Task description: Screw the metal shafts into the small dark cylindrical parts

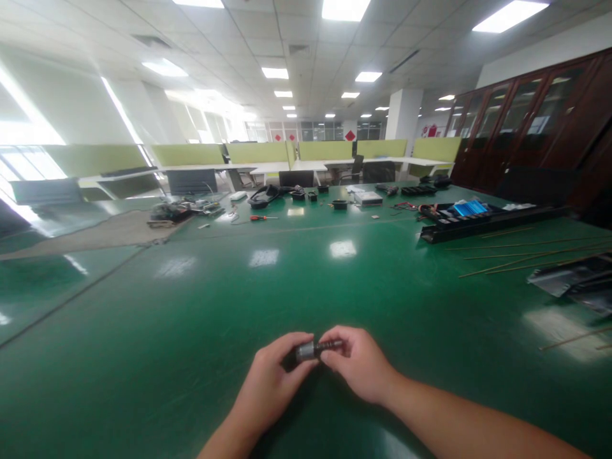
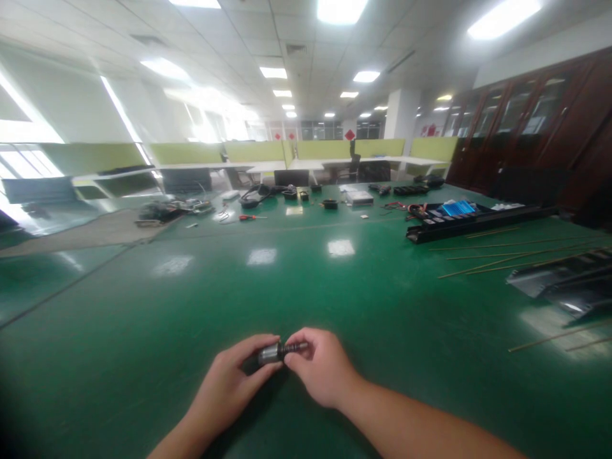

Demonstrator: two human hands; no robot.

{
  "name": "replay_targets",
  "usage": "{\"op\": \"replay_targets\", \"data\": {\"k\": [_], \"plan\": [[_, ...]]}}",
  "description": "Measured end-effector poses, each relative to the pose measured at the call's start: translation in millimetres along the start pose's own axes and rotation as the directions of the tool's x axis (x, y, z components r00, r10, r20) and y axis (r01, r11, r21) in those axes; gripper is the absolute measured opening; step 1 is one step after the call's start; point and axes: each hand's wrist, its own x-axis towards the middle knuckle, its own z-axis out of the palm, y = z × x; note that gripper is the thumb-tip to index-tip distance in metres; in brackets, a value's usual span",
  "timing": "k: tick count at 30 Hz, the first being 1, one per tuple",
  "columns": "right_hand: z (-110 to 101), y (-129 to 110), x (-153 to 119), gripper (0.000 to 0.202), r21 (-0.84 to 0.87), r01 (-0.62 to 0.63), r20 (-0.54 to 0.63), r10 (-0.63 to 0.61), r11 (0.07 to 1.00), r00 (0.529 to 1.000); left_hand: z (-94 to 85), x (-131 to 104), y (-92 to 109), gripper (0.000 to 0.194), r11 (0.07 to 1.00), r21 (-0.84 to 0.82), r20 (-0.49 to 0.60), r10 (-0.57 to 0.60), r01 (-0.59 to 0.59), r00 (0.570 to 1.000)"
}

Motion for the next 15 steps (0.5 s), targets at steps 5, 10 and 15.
{"op": "replay_targets", "data": {"k": [5, 10, 15], "plan": [[0.2, -1.2, 0.6, 0.013, -0.025, 0.000, -0.006, 0.000, 1.000, 1.000, -0.6, 0.6, 0.5, 0.025, 1.000, 0.005, 0.000, 0.005, -0.005, 1.000], [-0.3, -1.6, 1.0, 0.012, -0.029, -0.001, -0.009, 0.000, 1.000, 1.000, -1.1, 1.0, -0.6, 0.026, 1.000, 0.012, -0.002, 0.015, -0.015, 1.000], [-0.3, -1.5, 1.2, 0.012, -0.025, -0.009, -0.008, 0.009, 1.000, 1.000, -1.2, 0.1, -2.0, 0.026, 1.000, 0.015, 0.003, 0.007, -0.008, 1.000]]}}
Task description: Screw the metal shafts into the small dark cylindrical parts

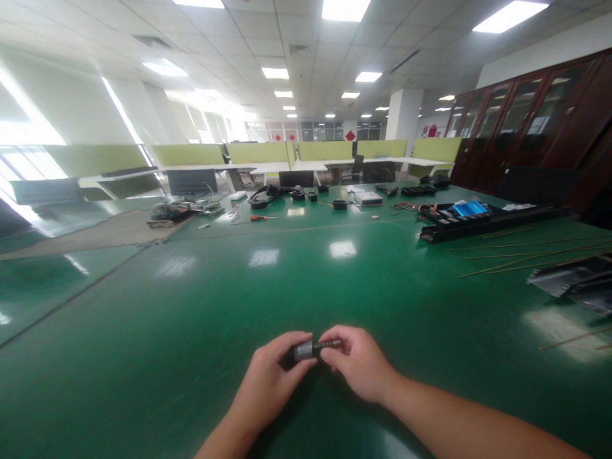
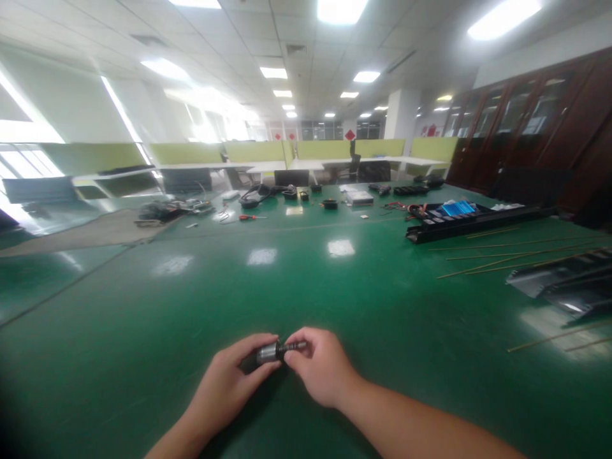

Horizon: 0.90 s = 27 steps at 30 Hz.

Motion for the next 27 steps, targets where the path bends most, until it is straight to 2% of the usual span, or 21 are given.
{"op": "replay_targets", "data": {"k": [17, 27], "plan": [[0.6, 2.1, 0.4, 0.008, 0.031, 0.000, -0.006, 0.000, 1.000, 1.000, -0.4, 1.5, 0.8, 0.025, 1.000, -0.004, -0.016, 0.012, -0.012, 1.000], [1.4, 0.1, -1.5, 0.006, -0.007, 0.006, -0.024, -0.007, 1.000, 1.000, -0.8, 1.3, 1.3, 0.025, 1.000, -0.013, 0.005, 0.002, -0.002, 1.000]]}}
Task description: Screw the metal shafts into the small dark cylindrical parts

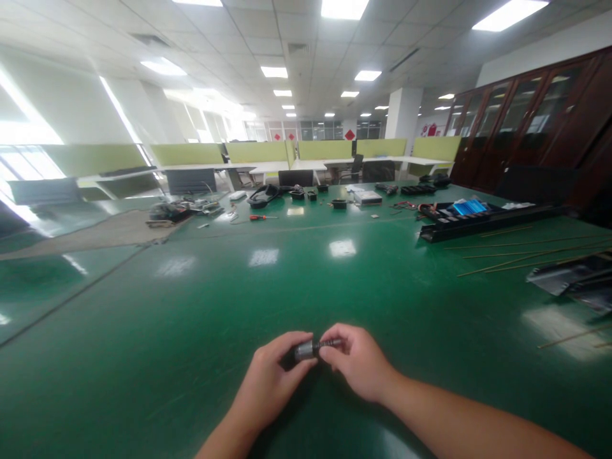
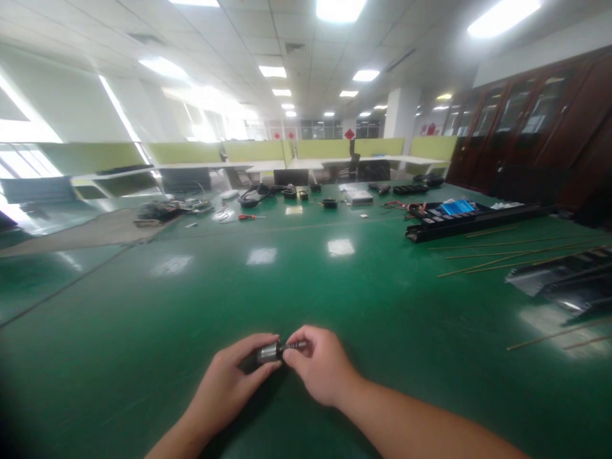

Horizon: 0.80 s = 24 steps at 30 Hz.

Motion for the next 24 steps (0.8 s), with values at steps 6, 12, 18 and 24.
{"op": "replay_targets", "data": {"k": [6, 12, 18, 24], "plan": [[0.2, -1.8, 0.2, 0.006, -0.002, -0.005, -0.001, 0.005, 1.000, 1.000, 0.3, -0.4, -1.5, 0.025, 1.000, -0.001, 0.002, -0.009, 0.009, 1.000], [0.4, 0.3, 0.5, 0.007, -0.003, -0.015, 0.001, 0.015, 1.000, 1.000, 0.2, -1.6, -3.1, 0.026, 1.000, -0.004, -0.002, -0.014, 0.014, 1.000], [-0.4, 1.6, 1.3, 0.007, 0.013, -0.004, 0.003, 0.004, 1.000, 1.000, 0.1, 0.8, -2.9, 0.026, 1.000, -0.007, 0.006, -0.011, 0.011, 1.000], [0.3, 2.7, 2.1, 0.007, 0.034, 0.002, -0.003, -0.002, 0.999, 1.000, 0.3, 0.9, -4.5, 0.026, 1.000, -0.009, 0.009, -0.025, 0.025, 1.000]]}}
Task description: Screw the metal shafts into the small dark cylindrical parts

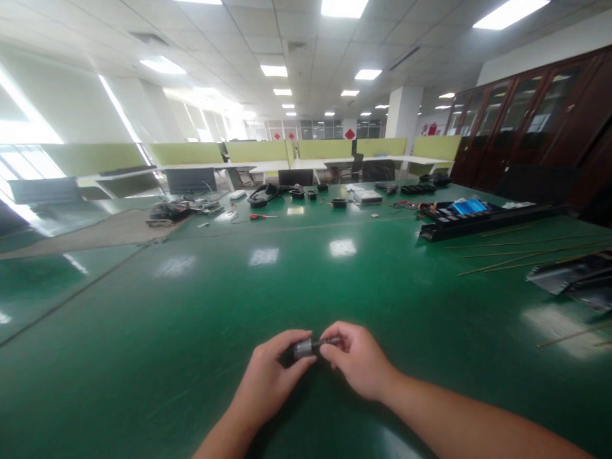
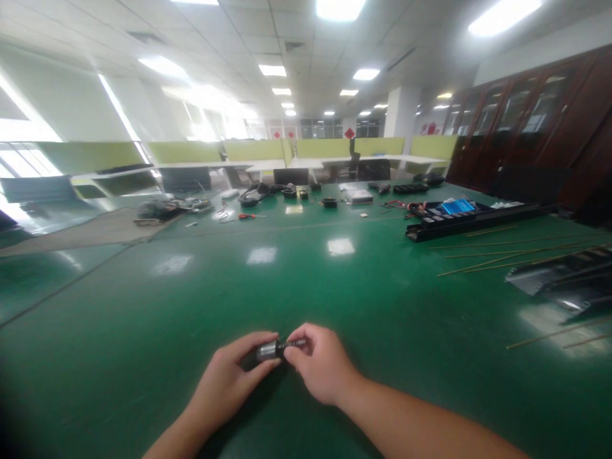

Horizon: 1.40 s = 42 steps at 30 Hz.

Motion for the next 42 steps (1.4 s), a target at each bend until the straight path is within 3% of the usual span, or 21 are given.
{"op": "replay_targets", "data": {"k": [42], "plan": [[-2.9, 3.5, 0.3, 0.010, 0.056, -0.025, 0.015, 0.025, 0.998, 1.000, -3.0, 0.2, 4.2, 0.028, 1.000, 0.007, -0.025, -0.020, 0.020, 0.999]]}}
